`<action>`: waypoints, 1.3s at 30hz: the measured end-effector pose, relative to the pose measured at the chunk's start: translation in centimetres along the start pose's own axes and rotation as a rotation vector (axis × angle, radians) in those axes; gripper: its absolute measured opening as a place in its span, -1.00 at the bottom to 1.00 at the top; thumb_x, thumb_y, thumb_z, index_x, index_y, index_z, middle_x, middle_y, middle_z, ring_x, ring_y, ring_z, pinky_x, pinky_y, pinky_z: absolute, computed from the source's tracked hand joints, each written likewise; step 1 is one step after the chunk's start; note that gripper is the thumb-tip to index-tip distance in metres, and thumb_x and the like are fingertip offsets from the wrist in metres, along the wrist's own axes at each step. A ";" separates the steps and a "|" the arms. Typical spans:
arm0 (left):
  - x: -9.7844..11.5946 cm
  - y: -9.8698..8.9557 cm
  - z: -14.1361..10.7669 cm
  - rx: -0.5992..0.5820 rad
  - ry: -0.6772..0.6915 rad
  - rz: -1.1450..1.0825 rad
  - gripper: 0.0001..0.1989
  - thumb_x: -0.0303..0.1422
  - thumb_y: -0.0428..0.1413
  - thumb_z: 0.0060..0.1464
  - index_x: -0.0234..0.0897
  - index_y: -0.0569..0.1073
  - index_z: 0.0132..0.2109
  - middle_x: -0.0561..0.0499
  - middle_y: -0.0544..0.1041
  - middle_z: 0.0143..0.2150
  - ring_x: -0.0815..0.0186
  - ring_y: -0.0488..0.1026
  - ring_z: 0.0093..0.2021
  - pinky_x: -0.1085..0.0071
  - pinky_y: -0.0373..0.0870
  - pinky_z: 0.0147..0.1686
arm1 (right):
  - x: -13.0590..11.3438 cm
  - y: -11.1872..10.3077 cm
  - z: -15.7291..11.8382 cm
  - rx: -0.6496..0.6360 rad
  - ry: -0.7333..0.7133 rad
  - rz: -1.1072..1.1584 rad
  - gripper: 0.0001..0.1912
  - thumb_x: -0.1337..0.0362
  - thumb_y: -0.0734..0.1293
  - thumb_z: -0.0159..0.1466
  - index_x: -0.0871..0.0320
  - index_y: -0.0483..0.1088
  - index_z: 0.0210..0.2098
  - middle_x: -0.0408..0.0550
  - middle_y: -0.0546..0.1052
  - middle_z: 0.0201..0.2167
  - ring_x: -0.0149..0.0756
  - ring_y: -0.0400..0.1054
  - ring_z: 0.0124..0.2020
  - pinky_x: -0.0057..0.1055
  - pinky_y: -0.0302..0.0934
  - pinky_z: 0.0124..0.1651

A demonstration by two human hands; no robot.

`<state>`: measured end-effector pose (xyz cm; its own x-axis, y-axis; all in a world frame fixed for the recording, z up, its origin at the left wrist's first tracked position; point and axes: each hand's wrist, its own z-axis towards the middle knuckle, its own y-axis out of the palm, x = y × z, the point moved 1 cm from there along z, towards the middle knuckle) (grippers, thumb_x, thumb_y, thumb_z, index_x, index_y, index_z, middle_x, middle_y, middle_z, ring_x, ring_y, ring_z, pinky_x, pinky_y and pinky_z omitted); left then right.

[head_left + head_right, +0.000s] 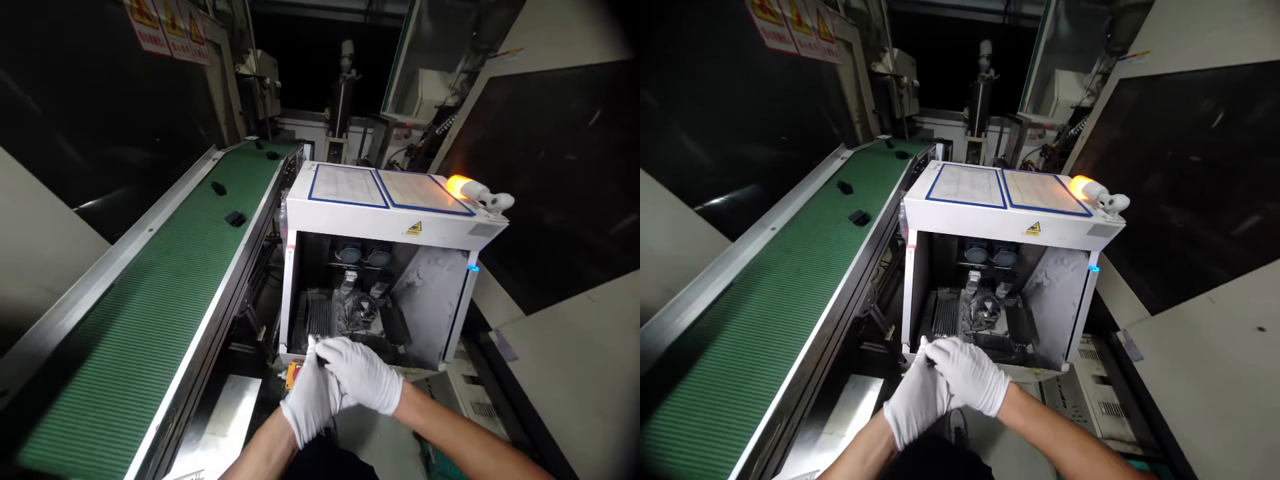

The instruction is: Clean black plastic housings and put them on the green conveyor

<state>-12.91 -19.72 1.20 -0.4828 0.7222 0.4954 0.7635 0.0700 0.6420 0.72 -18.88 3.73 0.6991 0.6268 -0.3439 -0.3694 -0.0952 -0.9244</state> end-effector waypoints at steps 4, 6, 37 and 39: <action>-2.2 0.2 1.0 -0.119 -0.252 -0.119 -0.28 0.30 -0.08 0.13 -0.37 0.45 -0.22 -0.26 0.57 -0.27 0.11 0.58 -0.33 0.26 0.51 -0.35 | 8.9 -2.7 2.8 -0.006 0.182 -0.051 -0.58 0.38 0.21 0.44 0.22 0.28 0.28 0.13 0.36 0.25 -0.12 0.24 0.28 -0.12 0.16 0.37; -3.3 -0.8 1.1 -0.075 -0.289 -0.123 -0.25 0.33 -0.12 0.11 -0.36 0.43 -0.25 -0.18 0.54 -0.37 0.20 0.52 -0.47 0.34 0.44 -0.49 | 14.3 -4.7 5.1 -0.014 0.279 -0.081 -0.56 0.39 0.20 0.44 0.26 0.26 0.30 0.19 0.35 0.26 -0.04 0.25 0.28 -0.07 0.15 0.36; -9.4 -11.7 -1.1 0.775 0.002 -0.635 -0.84 -0.33 0.01 0.30 -0.26 0.43 -0.07 -0.04 0.57 -0.18 0.31 0.56 -0.37 0.37 0.48 -0.38 | 25.4 -2.2 9.4 -0.297 0.263 -0.206 -0.43 0.53 0.27 0.30 0.20 0.17 0.28 0.20 0.26 0.22 0.01 0.33 0.15 -0.21 0.19 0.24; -10.0 -11.6 -0.6 0.772 0.027 -0.651 -0.84 -0.33 -0.02 0.33 -0.24 0.42 -0.08 -0.02 0.56 -0.18 0.33 0.56 -0.36 0.38 0.47 -0.37 | 25.5 -2.2 9.5 -0.310 0.260 -0.219 -0.43 0.51 0.29 0.29 0.17 0.18 0.27 0.18 0.28 0.20 0.01 0.36 0.10 -0.20 0.21 0.20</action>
<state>-17.18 -28.13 -10.88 -0.9067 0.3697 0.2030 0.4124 0.8780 0.2431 13.52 4.64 -1.44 0.8854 0.4469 -0.1280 -0.0225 -0.2339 -0.9720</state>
